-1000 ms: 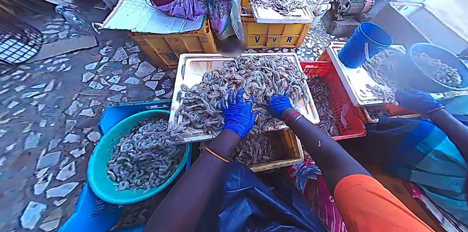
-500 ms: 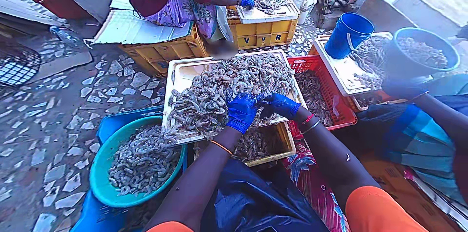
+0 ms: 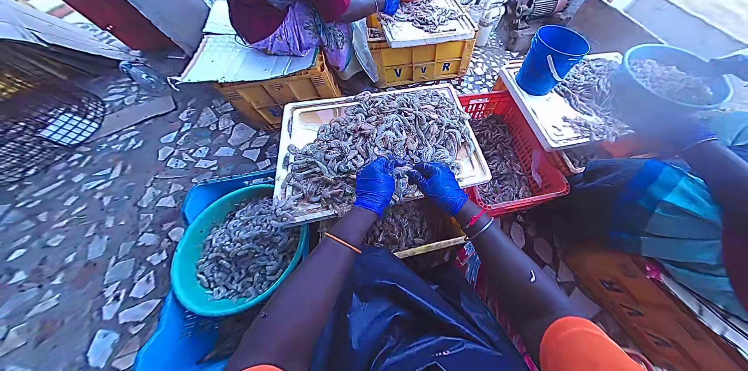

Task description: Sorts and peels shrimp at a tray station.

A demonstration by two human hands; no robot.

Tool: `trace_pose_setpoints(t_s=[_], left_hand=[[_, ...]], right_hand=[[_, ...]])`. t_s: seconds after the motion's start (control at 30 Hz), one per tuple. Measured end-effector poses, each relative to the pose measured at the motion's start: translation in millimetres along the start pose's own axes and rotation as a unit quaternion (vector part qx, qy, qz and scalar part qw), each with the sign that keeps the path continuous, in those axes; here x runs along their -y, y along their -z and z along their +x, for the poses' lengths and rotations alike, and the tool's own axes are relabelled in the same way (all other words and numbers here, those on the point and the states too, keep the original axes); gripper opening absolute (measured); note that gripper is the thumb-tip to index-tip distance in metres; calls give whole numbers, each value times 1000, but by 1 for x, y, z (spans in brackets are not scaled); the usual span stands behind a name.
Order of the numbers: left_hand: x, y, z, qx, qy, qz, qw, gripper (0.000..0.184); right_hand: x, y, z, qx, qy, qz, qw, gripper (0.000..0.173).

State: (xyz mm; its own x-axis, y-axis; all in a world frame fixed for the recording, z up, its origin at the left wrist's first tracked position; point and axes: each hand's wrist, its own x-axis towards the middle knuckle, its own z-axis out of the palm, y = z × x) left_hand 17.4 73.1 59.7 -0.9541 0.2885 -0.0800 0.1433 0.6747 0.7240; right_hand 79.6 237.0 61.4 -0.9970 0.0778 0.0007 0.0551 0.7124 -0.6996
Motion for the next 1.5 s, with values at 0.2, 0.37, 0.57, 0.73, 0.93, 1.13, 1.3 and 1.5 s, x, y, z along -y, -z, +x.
trace_pose_setpoints(t_s=[0.2,0.37,0.57,0.73,0.93,1.13,1.3,1.5], left_hand=[[30,14,0,-3,22,-37,999,32],[8,-2,-17,-35,-257,130,957,50],[1,-12,-11,-104,-354,207,906,19],[0,-9,-8,-57,-286,163,943,21],[14,3,-8,35,-217,-15,975,46],[-5,-14,-21,-105,-323,190,921,35],[-9,-8,-26,-63,-320,99,940,27],[-29,-7,-36,-33,-117,-91,988,27]], right_hand=[[-8,0,-4,-1,-36,207,978,25],[-14,-4,0,10,-25,336,942,28],[-15,7,-3,37,-12,230,972,29],[-14,3,-3,41,-32,326,944,27],[-18,5,-3,8,-19,418,908,26],[-3,10,-10,26,1,434,900,25],[-7,18,-15,34,-15,306,951,27],[1,22,-26,-12,16,250,968,24]])
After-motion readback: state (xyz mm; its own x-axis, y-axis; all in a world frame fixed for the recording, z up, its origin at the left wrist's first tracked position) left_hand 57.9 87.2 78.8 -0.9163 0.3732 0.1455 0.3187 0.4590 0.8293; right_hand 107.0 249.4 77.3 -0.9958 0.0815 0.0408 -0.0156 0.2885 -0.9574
